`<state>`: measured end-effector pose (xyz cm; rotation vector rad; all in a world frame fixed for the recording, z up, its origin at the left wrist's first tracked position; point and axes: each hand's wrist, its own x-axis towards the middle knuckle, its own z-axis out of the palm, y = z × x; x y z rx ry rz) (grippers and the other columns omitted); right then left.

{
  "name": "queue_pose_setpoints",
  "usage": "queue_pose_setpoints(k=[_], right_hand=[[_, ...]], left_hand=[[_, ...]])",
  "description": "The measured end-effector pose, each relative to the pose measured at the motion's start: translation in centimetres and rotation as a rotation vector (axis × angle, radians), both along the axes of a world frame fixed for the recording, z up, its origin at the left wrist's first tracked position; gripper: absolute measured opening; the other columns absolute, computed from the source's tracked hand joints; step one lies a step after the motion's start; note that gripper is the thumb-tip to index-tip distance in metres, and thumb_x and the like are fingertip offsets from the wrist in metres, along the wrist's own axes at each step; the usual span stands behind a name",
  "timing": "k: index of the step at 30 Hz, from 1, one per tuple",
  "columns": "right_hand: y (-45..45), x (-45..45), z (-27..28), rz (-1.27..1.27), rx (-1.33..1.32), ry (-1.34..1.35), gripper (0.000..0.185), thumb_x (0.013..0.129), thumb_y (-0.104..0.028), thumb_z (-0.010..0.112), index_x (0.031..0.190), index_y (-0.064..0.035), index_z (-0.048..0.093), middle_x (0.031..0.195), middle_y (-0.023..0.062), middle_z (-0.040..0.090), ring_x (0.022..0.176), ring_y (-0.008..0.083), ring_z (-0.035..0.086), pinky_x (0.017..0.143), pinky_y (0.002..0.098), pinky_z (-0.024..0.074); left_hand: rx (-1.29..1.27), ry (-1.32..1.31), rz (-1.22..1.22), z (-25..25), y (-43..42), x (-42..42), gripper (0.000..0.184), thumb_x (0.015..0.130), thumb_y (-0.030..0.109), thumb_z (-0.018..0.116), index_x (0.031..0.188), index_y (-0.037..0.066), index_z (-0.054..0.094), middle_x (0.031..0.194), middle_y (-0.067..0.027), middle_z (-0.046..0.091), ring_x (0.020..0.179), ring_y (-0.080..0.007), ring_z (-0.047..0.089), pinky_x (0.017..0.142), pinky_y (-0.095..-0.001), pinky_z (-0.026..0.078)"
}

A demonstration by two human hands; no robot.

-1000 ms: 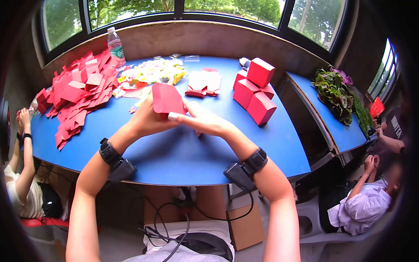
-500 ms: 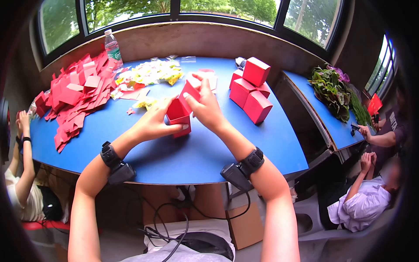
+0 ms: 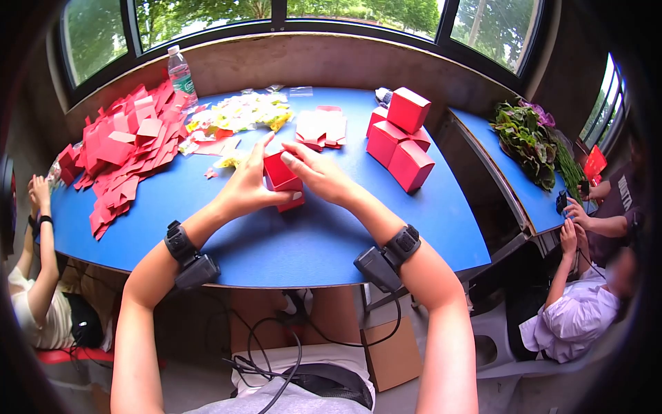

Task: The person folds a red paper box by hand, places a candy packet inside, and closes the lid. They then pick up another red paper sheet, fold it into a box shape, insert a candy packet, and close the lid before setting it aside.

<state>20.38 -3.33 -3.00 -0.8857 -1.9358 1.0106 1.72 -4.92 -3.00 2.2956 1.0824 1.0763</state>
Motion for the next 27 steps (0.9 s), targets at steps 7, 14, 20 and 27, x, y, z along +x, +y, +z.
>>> queue_pose_setpoints(k=[7,14,20,27], right_hand=[[-0.5,-0.1,0.2,0.161,0.013,-0.062,0.084,0.066,-0.035,0.080,0.131,-0.0045,0.036,0.129,0.0145,0.042,0.121,0.0236,0.043,0.099,0.0349,0.0383],[-0.9,-0.2,0.8,0.172,-0.060,-0.024,0.081,0.059,-0.028,0.086,0.124,-0.0063,0.041,0.120,0.0105,0.049,0.112,0.0192,0.049,0.094,0.0324,0.0427],[-0.8,0.1,1.0,-0.057,0.310,-0.257,0.083,0.058,-0.033,0.085,0.123,-0.0027,0.043,0.120,0.0175,0.049,0.114,0.0276,0.049,0.096,0.0365,0.0410],[-0.7,0.3,0.8,-0.126,0.525,-0.353,0.089,0.058,-0.038,0.083,0.127,-0.0015,0.041,0.121,0.0236,0.047,0.115,0.0373,0.045,0.099,0.0418,0.0368]], left_hand=[[-0.153,0.071,-0.212,0.4,0.4,-0.4,0.104,0.054,0.041,0.084,0.127,-0.008,0.030,0.122,-0.0253,0.044,0.112,-0.0326,0.050,0.094,-0.0366,0.043],[-0.059,0.554,-0.114,5.3,-0.6,-3.9,0.105,0.062,0.049,0.080,0.139,0.000,0.028,0.128,-0.0217,0.042,0.121,-0.0316,0.041,0.102,-0.0390,0.033],[0.124,0.524,0.042,2.3,4.6,-8.3,0.062,0.075,0.030,0.073,0.131,0.015,0.048,0.120,-0.0147,0.051,0.112,-0.0281,0.050,0.096,-0.0373,0.040],[0.121,0.531,0.085,1.5,4.7,-7.6,0.035,0.082,0.024,0.064,0.114,0.010,0.060,0.106,-0.0141,0.061,0.096,-0.0288,0.059,0.082,-0.0372,0.047]])
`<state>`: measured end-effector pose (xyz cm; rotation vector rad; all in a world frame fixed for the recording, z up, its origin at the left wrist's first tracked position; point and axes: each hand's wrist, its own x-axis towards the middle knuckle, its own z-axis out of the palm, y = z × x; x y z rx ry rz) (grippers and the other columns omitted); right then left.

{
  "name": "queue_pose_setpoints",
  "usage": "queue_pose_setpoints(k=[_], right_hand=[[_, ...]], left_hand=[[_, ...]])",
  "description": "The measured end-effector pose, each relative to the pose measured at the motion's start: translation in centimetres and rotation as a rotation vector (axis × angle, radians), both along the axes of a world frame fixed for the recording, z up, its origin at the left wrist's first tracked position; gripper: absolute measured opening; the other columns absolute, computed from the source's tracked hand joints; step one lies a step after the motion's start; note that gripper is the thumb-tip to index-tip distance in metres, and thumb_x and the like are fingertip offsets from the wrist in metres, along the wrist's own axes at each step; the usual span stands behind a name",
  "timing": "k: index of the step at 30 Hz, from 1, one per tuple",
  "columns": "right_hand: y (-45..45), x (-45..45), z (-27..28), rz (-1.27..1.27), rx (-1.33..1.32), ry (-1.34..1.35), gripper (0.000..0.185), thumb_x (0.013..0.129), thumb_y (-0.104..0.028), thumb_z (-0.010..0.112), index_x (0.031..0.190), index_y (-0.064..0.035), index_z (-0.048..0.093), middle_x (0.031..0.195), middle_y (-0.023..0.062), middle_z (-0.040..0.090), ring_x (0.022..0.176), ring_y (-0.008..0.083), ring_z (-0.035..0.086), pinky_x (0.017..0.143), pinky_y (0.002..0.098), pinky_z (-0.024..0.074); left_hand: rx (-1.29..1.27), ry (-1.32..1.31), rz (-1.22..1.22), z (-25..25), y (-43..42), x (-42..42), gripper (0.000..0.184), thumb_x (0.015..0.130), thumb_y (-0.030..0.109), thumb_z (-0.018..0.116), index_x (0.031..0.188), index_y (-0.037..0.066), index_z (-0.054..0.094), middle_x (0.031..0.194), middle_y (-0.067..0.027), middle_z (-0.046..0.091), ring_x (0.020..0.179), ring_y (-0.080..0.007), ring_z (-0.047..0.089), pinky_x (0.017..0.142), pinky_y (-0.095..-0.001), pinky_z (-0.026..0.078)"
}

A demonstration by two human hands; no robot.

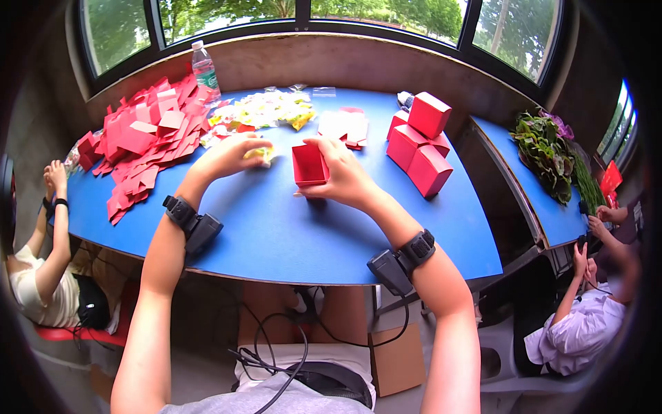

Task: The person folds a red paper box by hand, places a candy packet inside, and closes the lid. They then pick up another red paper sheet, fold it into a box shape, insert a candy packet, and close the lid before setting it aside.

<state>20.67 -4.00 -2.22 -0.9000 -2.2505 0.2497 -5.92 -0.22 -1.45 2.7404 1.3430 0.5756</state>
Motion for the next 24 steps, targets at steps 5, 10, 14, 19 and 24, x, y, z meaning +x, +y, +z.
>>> queue_pose_setpoints(k=[5,10,14,19,24], right_hand=[[-0.4,-0.3,0.2,-0.005,0.051,0.002,0.087,0.057,-0.028,0.086,0.127,-0.0060,0.040,0.121,0.0178,0.049,0.113,0.0311,0.049,0.095,0.0394,0.0420],[-1.1,-0.9,0.4,-0.005,-0.066,0.087,0.097,0.057,-0.027,0.087,0.133,-0.0075,0.031,0.121,0.0178,0.048,0.113,0.0320,0.049,0.094,0.0402,0.0421],[-0.8,-1.2,0.0,0.046,-0.018,0.184,0.105,0.057,-0.032,0.086,0.137,-0.0023,0.024,0.117,0.0206,0.048,0.109,0.0331,0.051,0.093,0.0401,0.0417],[-0.5,-1.2,-0.4,0.030,-0.063,0.185,0.104,0.058,-0.030,0.085,0.137,-0.0016,0.024,0.121,0.0219,0.046,0.114,0.0334,0.048,0.096,0.0394,0.0393],[-0.8,-1.3,-0.2,0.014,-0.065,0.166,0.102,0.058,-0.026,0.087,0.137,-0.0071,0.025,0.123,0.0210,0.046,0.115,0.0326,0.048,0.098,0.0398,0.0383]], left_hand=[[0.095,-0.308,0.019,1.4,-0.8,1.5,0.023,0.088,0.020,0.055,0.103,0.002,0.057,0.071,-0.0145,0.061,0.065,-0.0229,0.062,0.061,-0.0334,0.047],[-0.107,-1.043,-0.092,2.3,-3.2,4.9,0.020,0.091,0.017,0.055,0.098,-0.002,0.049,0.074,-0.0099,0.062,0.067,-0.0086,0.059,0.057,-0.0219,0.045],[0.126,-0.935,-0.201,1.0,-3.4,6.0,0.020,0.084,0.015,0.062,0.087,-0.002,0.051,0.081,-0.0126,0.064,0.070,-0.0175,0.064,0.060,-0.0279,0.051],[0.392,-0.548,-0.149,-0.1,-2.7,6.4,0.017,0.078,0.009,0.067,0.075,-0.001,0.054,0.079,-0.0091,0.060,0.062,-0.0167,0.058,0.055,-0.0262,0.050],[0.197,-0.604,-0.171,0.4,-2.7,5.8,0.015,0.080,0.008,0.065,0.075,-0.001,0.054,0.074,-0.0070,0.059,0.060,-0.0140,0.057,0.053,-0.0260,0.048]])
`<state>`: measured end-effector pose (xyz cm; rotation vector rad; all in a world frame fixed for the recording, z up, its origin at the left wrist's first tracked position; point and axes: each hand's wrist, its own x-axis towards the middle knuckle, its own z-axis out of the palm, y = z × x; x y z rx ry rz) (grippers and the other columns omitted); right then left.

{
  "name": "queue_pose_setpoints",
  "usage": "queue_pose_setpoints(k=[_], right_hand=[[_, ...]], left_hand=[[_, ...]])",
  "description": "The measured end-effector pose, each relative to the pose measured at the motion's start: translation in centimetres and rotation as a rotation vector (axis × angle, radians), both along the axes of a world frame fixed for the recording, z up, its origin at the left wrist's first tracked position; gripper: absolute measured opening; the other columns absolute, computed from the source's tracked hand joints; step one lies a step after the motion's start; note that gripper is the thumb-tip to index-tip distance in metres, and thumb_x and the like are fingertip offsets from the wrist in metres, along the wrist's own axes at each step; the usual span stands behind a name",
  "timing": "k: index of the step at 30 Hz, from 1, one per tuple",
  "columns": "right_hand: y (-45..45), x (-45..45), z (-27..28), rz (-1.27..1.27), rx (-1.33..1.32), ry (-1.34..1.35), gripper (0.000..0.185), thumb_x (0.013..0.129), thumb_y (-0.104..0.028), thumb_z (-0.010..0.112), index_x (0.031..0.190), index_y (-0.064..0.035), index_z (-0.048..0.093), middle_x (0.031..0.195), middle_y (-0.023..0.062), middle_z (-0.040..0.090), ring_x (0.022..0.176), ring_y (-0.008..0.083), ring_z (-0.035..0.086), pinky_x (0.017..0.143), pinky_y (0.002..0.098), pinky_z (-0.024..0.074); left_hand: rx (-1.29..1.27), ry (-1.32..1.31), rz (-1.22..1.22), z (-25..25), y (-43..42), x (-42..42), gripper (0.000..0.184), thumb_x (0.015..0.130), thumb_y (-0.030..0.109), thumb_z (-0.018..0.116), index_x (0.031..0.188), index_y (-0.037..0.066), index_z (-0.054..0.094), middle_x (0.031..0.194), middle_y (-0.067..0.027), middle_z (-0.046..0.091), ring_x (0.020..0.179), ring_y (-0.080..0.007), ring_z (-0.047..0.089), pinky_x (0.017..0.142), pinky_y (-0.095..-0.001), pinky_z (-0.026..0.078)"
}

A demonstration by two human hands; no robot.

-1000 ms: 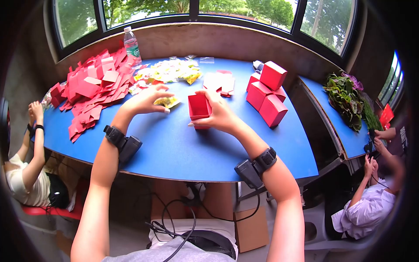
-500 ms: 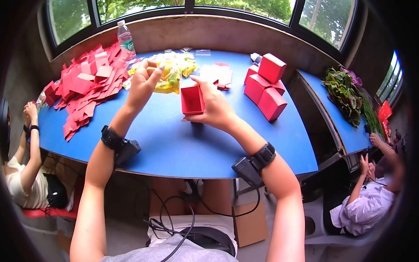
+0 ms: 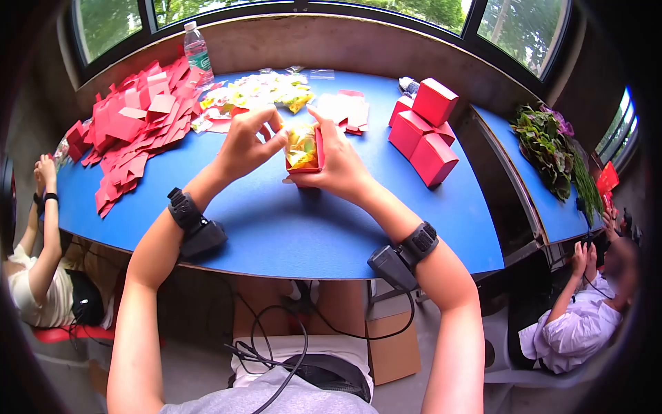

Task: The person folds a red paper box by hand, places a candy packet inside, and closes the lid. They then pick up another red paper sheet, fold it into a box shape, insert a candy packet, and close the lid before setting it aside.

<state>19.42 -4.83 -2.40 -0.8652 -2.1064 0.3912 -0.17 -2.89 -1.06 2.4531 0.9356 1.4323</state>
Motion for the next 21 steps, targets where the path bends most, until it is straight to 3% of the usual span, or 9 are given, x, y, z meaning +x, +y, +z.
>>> queue_pose_setpoints(k=[5,9,11,13,15,17,21], right_hand=[[-0.1,0.0,0.1,0.027,0.048,-0.033,0.104,0.058,-0.034,0.085,0.137,-0.0026,0.024,0.121,0.0213,0.046,0.114,0.0352,0.048,0.096,0.0408,0.0391],[0.1,0.0,-0.1,0.007,0.026,-0.032,0.101,0.059,-0.036,0.084,0.135,-0.0026,0.027,0.121,0.0222,0.046,0.114,0.0357,0.048,0.095,0.0413,0.0396],[0.2,0.0,-0.2,0.002,0.073,-0.054,0.099,0.059,-0.037,0.084,0.134,-0.0020,0.030,0.121,0.0228,0.046,0.115,0.0363,0.047,0.096,0.0421,0.0388],[0.4,0.0,-0.2,0.018,0.087,-0.064,0.099,0.058,-0.036,0.084,0.133,-0.0010,0.031,0.122,0.0234,0.046,0.118,0.0373,0.043,0.099,0.0427,0.0355],[0.0,-0.1,0.1,-0.004,0.023,-0.049,0.098,0.058,-0.036,0.084,0.133,-0.0011,0.031,0.123,0.0238,0.045,0.119,0.0372,0.042,0.100,0.0422,0.0349],[0.4,0.1,-0.3,-0.011,0.019,-0.037,0.095,0.059,-0.034,0.083,0.133,-0.0009,0.031,0.124,0.0238,0.044,0.120,0.0373,0.042,0.101,0.0424,0.0345],[1.1,0.2,-0.8,0.002,-0.022,-0.047,0.091,0.060,-0.029,0.081,0.132,-0.0010,0.032,0.125,0.0233,0.045,0.121,0.0370,0.042,0.102,0.0428,0.0344]], left_hand=[[-0.035,0.093,-0.146,1.5,-0.8,-1.0,0.013,0.081,0.008,0.063,0.080,0.001,0.053,0.072,-0.0064,0.057,0.064,-0.0145,0.056,0.058,-0.0280,0.047],[0.155,0.262,-0.012,1.6,-1.1,-0.3,0.015,0.080,0.006,0.063,0.078,0.002,0.049,0.071,-0.0067,0.055,0.069,-0.0179,0.057,0.060,-0.0312,0.046],[0.149,0.294,-0.038,1.7,-0.9,-0.4,0.015,0.079,0.005,0.063,0.084,0.002,0.050,0.076,-0.0071,0.056,0.073,-0.0194,0.058,0.063,-0.0313,0.047],[-0.029,0.172,-0.113,1.3,-0.9,-0.5,0.020,0.079,0.005,0.062,0.094,0.002,0.049,0.085,-0.0087,0.058,0.079,-0.0210,0.059,0.068,-0.0311,0.047],[-0.084,0.201,-0.114,1.0,-1.1,-0.4,0.030,0.084,0.014,0.060,0.109,0.004,0.045,0.098,-0.0123,0.055,0.091,-0.0254,0.056,0.079,-0.0344,0.046],[0.023,0.312,-0.095,1.6,-1.7,-0.1,0.042,0.082,0.024,0.064,0.113,0.004,0.044,0.102,-0.0133,0.055,0.096,-0.0264,0.055,0.081,-0.0354,0.045],[0.051,0.293,-0.102,1.9,-2.4,0.5,0.055,0.075,0.031,0.072,0.116,0.005,0.045,0.107,-0.0139,0.054,0.100,-0.0269,0.054,0.082,-0.0356,0.045]])
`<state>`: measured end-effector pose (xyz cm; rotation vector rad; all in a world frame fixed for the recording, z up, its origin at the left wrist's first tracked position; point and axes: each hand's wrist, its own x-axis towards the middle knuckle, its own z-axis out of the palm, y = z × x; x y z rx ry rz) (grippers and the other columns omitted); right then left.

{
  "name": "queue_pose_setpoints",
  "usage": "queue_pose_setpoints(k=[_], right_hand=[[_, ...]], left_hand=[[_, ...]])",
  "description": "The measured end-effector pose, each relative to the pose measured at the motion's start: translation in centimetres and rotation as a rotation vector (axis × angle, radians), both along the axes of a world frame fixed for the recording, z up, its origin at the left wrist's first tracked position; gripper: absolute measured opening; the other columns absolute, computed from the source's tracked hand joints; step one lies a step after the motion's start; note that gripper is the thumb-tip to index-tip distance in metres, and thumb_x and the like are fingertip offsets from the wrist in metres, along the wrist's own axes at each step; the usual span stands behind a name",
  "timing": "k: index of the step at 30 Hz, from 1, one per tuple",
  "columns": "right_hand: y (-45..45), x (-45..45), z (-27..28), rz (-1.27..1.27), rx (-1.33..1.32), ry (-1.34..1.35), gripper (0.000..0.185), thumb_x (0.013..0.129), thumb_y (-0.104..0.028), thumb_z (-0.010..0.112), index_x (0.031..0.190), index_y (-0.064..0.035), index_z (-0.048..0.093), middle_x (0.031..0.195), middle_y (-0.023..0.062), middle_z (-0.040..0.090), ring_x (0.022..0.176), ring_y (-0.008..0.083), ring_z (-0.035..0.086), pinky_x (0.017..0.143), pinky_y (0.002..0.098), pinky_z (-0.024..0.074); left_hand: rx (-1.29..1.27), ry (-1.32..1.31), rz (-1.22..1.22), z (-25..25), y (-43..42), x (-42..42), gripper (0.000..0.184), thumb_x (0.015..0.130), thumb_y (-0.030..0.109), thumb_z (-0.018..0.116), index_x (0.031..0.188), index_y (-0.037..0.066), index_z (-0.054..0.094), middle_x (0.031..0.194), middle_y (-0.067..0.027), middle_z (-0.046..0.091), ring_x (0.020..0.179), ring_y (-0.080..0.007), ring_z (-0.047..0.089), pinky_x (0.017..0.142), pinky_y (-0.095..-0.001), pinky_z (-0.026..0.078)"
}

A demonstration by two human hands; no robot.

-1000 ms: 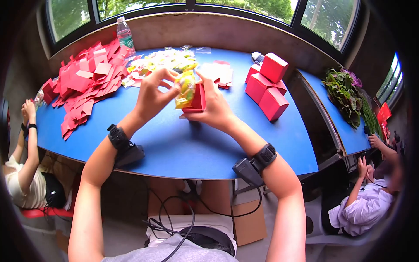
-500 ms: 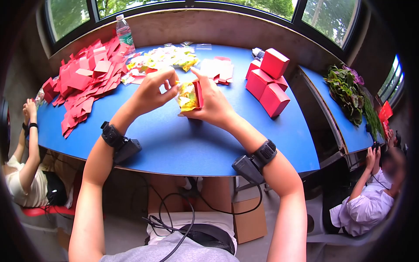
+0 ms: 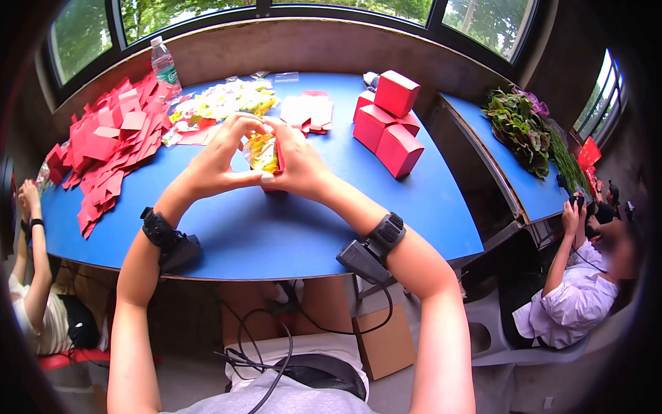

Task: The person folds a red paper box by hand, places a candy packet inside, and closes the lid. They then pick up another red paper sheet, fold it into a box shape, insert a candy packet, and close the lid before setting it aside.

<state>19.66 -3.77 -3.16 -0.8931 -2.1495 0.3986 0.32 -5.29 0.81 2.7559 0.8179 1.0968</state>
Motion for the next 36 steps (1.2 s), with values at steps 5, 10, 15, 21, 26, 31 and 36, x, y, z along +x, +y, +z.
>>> queue_pose_setpoints(k=[5,10,15,21,26,31,36], right_hand=[[-0.2,-0.1,0.1,0.003,0.016,0.027,0.092,0.059,-0.025,0.081,0.132,-0.0009,0.031,0.124,0.0232,0.045,0.120,0.0370,0.043,0.101,0.0418,0.0354],[-0.1,0.0,0.0,0.006,0.037,0.011,0.093,0.059,-0.025,0.081,0.133,-0.0005,0.030,0.125,0.0239,0.044,0.121,0.0370,0.042,0.102,0.0417,0.0350],[-0.2,0.0,0.2,0.004,0.039,0.005,0.094,0.060,-0.027,0.081,0.133,-0.0002,0.030,0.127,0.0243,0.043,0.122,0.0369,0.041,0.102,0.0414,0.0345],[-0.3,0.0,0.5,0.005,-0.012,0.023,0.095,0.061,-0.030,0.082,0.133,-0.0005,0.029,0.125,0.0236,0.044,0.119,0.0362,0.044,0.100,0.0414,0.0361],[-0.1,-0.2,0.3,0.030,-0.056,0.062,0.095,0.060,-0.031,0.083,0.133,-0.0017,0.030,0.123,0.0232,0.045,0.117,0.0354,0.045,0.099,0.0410,0.0373],[-0.2,0.0,0.3,-0.002,-0.010,0.025,0.088,0.063,-0.024,0.082,0.131,-0.0021,0.031,0.117,0.0185,0.050,0.109,0.0281,0.053,0.092,0.0369,0.0438],[-0.3,-0.2,0.3,-0.004,-0.023,0.011,0.084,0.065,-0.023,0.081,0.130,-0.0015,0.031,0.114,0.0174,0.052,0.107,0.0283,0.055,0.091,0.0367,0.0445]], left_hand=[[-0.121,0.010,-0.034,-0.4,0.7,-0.4,0.057,0.066,0.025,0.076,0.112,0.005,0.048,0.101,-0.0174,0.059,0.093,-0.0333,0.060,0.081,-0.0389,0.048],[0.045,-0.009,-0.081,-0.1,0.3,0.1,0.051,0.066,0.020,0.074,0.109,0.005,0.050,0.097,-0.0172,0.060,0.091,-0.0331,0.060,0.078,-0.0389,0.048],[0.008,-0.027,0.031,-0.6,0.2,0.7,0.049,0.067,0.026,0.077,0.107,0.005,0.055,0.099,-0.0128,0.061,0.091,-0.0278,0.061,0.080,-0.0366,0.047],[-0.076,0.108,0.086,-0.3,0.6,0.5,0.046,0.074,0.031,0.072,0.108,0.007,0.055,0.097,-0.0121,0.061,0.093,-0.0283,0.057,0.086,-0.0384,0.042],[-0.084,0.012,0.133,-1.2,0.8,0.3,0.043,0.075,0.033,0.071,0.107,0.008,0.057,0.097,-0.0116,0.059,0.096,-0.0266,0.054,0.088,-0.0385,0.040],[-0.190,-0.077,0.021,-1.0,1.4,-0.1,0.036,0.076,0.027,0.072,0.106,0.011,0.060,0.104,-0.0117,0.054,0.106,-0.0261,0.050,0.086,-0.0389,0.042],[0.052,-0.029,-0.131,-0.6,1.2,-0.4,0.013,0.075,0.014,0.069,0.087,0.015,0.069,0.099,-0.0041,0.058,0.105,-0.0239,0.051,0.090,-0.0377,0.040]])
